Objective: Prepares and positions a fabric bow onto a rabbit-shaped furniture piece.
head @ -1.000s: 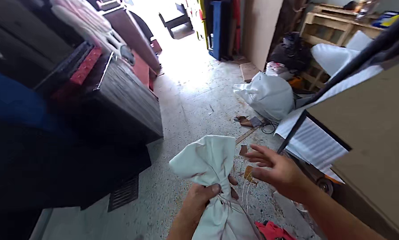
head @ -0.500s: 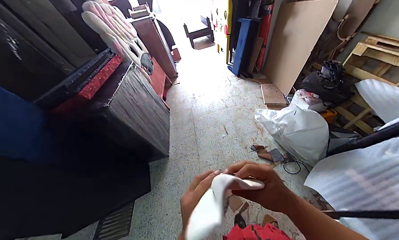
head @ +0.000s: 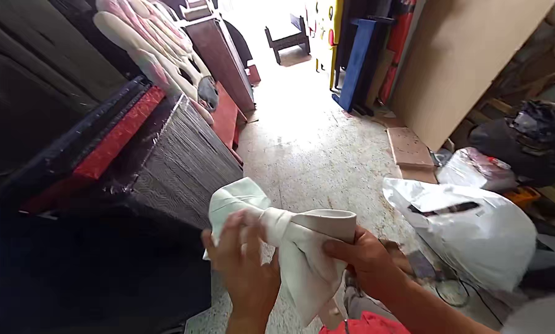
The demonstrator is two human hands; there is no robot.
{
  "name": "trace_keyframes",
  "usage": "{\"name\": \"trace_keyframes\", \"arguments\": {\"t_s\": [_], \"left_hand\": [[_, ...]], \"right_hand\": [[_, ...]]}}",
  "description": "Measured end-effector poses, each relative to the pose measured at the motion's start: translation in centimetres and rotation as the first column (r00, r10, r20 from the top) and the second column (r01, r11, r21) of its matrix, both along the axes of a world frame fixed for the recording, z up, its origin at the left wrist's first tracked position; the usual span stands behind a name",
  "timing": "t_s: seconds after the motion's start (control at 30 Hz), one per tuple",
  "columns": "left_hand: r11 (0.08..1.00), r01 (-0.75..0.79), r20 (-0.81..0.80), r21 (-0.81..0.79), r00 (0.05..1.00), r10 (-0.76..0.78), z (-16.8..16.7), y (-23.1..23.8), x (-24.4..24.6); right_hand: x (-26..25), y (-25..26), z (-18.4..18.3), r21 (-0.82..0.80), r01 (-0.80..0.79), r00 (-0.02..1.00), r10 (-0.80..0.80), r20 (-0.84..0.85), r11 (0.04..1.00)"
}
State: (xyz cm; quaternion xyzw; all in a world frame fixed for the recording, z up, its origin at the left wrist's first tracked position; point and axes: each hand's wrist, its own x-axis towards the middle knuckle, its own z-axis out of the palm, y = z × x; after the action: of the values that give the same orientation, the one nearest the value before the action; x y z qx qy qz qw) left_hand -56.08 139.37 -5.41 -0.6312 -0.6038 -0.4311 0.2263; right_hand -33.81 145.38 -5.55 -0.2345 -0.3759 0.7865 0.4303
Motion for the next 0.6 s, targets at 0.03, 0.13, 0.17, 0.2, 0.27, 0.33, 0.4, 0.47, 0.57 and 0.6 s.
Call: {"name": "trace_keyframes", "arguments": {"t_s": [0.03, 0.13, 0.17, 0.2, 0.27, 0.33, 0.4, 0.47, 0.57, 0.6], "left_hand": [[0.999, -0.051, 0.174, 0.008, 0.984, 0.049, -0.3, 1.7, -0.5], [0.996, 0.086, 0.787, -0.001, 0.614, -0.053, -1.7, 7.2, -1.2], [0.976, 0.214, 0.921, 0.039, 0.372, -0.118, -2.2, 9.6, -1.6], [0.941, 0.324, 0.980, 0.102, 0.132, -0.151, -2.4, 12.2, -2.1], [0.866, 0.421, 0.960, 0.269, -0.190, -0.206, -2.2, 17.3, -3.6], [0.851, 0.377, 0.921, 0.365, -0.282, -0.270, -1.3, 22.5, -5.7], [0.897, 0.308, 0.935, 0.316, -0.263, -0.239, -0.4, 27.7, -7.5], [0.925, 0.300, 0.966, 0.231, -0.183, -0.182, -0.5, 32.7, -9.2], [0.925, 0.340, 0.985, 0.170, -0.095, -0.145, -1.1, 40.2, -12.3], [0.923, 0.350, 0.987, 0.160, -0.086, -0.138, -1.3, 42.6, -13.4]], "right_hand": [[-0.6, 3.0, -0.3, -0.005, -0.002, 1.000, 0.002, -0.028, 1.000], [-2.7, 11.7, -0.8, 0.037, -0.037, 0.995, 0.040, -0.095, 0.999], [-3.6, 14.5, -0.9, 0.061, -0.062, 0.992, 0.068, -0.106, 0.996], [-4.5, 17.1, -1.1, 0.081, -0.098, 0.989, 0.106, -0.103, 0.992], [-6.4, 21.7, -2.0, 0.115, -0.192, 0.978, 0.199, -0.056, 0.975], [-8.1, 26.4, -2.7, 0.173, -0.299, 0.953, 0.302, 0.011, 0.938], [-9.4, 31.2, -3.2, 0.243, -0.376, 0.926, 0.353, 0.136, 0.894], [-10.9, 36.3, -3.2, 0.346, -0.379, 0.911, 0.279, 0.305, 0.858], [-14.8, 43.5, -1.4, 0.474, -0.410, 0.781, 0.030, 0.624, 0.779], [-16.6, 45.4, -0.8, 0.489, -0.453, 0.711, -0.029, 0.703, 0.746]]}}
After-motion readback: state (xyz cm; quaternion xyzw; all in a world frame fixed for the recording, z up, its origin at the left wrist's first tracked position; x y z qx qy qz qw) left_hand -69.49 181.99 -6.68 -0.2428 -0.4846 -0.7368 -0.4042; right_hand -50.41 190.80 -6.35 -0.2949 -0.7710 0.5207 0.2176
